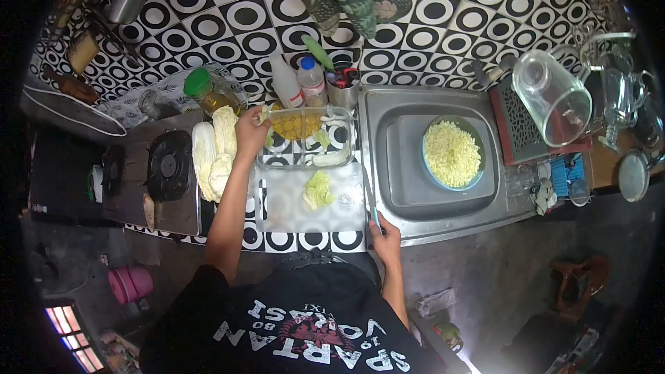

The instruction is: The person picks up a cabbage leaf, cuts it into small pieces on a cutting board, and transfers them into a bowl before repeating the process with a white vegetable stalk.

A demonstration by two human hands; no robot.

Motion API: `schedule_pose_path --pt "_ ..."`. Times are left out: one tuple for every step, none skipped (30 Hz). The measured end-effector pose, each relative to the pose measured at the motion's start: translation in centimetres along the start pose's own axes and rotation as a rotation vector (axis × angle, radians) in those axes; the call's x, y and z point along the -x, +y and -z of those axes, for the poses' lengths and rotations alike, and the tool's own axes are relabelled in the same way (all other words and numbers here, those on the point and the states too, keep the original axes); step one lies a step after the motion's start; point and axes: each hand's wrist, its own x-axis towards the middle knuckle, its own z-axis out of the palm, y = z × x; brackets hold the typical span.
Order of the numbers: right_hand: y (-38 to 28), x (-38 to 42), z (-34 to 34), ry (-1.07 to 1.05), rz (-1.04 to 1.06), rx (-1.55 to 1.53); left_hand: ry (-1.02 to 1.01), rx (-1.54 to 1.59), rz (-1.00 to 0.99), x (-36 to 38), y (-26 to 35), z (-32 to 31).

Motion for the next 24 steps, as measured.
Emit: schedule_pose_path --pt "0.5 -0.1 0.2 -0.003 -0.002 -0.011 0.016 -0.020 -0.034 0.0 0.9 -0.4" --pt "1.1 -0.2 0.5 -0.003 -0.002 -0.024 0.013 -0.027 -0.045 0.2 1.8 -1.2" --pt "1.8 -0.3 0.8 -0.007 0.018 -0.020 -0.090 -0.027 -0.002 0.4 2.9 -2.2" --pt "2.1 -0.4 1.2 -0.011 0.038 -0.014 -0.193 -0.027 0.042 0.7 4.1 -3.5" --pt "2.3 -0.5 1.6 -0.011 0.039 -0.023 -0.322 -0.115 0.072 1.2 5.4 -5.3" --pt "2.4 -0.4 2.0 -0.022 0.018 -0.030 -0.451 -0.208 0.108 2.0 6.4 -7.3" --pt "2.5 -0.2 2.5 -0.034 -0.004 -0.035 -0.489 -0.265 0.054 3.5 7.0 -9.2" --pt "2.7 -0.2 3.1 -0.038 -0.004 -0.039 -0.524 -0.319 -0.002 5.1 7.5 -10.8" --pt "2.9 -0.2 3.7 -0.040 0.034 -0.030 -0.551 -0.273 0.006 6.4 8.9 -11.3" --pt "3.4 0.1 4.3 -0.041 0.066 -0.022 -0.583 -0.229 0.018 7.8 10.5 -11.1" --pt "4.3 0.2 4.8 -0.046 0.053 -0.027 -0.612 -0.169 0.085 9.3 11.6 -10.7" --pt "5.3 0.2 5.4 -0.036 0.103 -0.023 -0.617 -0.179 0.094 11.0 10.9 -10.7" --pt "6.1 -0.1 5.7 -0.030 0.156 -0.021 -0.579 -0.167 0.006 12.7 9.7 -10.6" --pt "6.8 -0.4 6.1 -0.046 0.145 -0.027 -0.542 -0.158 -0.079 14.2 8.2 -10.2" --pt "7.6 -0.5 6.4 -0.053 0.216 0.012 -0.545 -0.174 -0.062 15.5 6.4 -9.6" --pt "8.4 -0.3 6.5 -0.060 0.283 0.051 -0.412 -0.220 -0.115 16.8 4.3 -8.7" --pt "8.1 0.1 6.6 -0.062 0.308 0.067 -0.281 -0.264 -0.168 17.7 2.5 -7.9" --pt "7.1 0.7 6.8 -0.077 0.286 0.068 -0.190 -0.391 -0.134 18.4 0.9 -7.2" --pt "5.5 1.2 7.0 -0.153 0.139 0.118 -0.130 -0.436 -0.085 18.7 -0.1 -6.7" --pt "4.7 1.4 6.8 -0.230 -0.005 0.169 -0.065 -0.483 -0.036 18.8 -0.9 -6.2" --pt "5.2 1.4 6.3 -0.241 0.083 0.156 -0.064 -0.496 -0.015 18.8 -1.3 -6.0" --pt "5.0 1.3 5.9 -0.259 0.080 0.164 -0.161 -0.420 0.122 18.4 -1.8 -6.0" --pt "4.6 1.2 5.5 -0.319 0.138 0.200 -0.253 -0.334 0.253 18.1 -2.1 -5.9" --pt "4.1 1.2 5.1 -0.376 0.198 0.235 -0.246 -0.333 0.264 18.0 -2.8 -6.1"
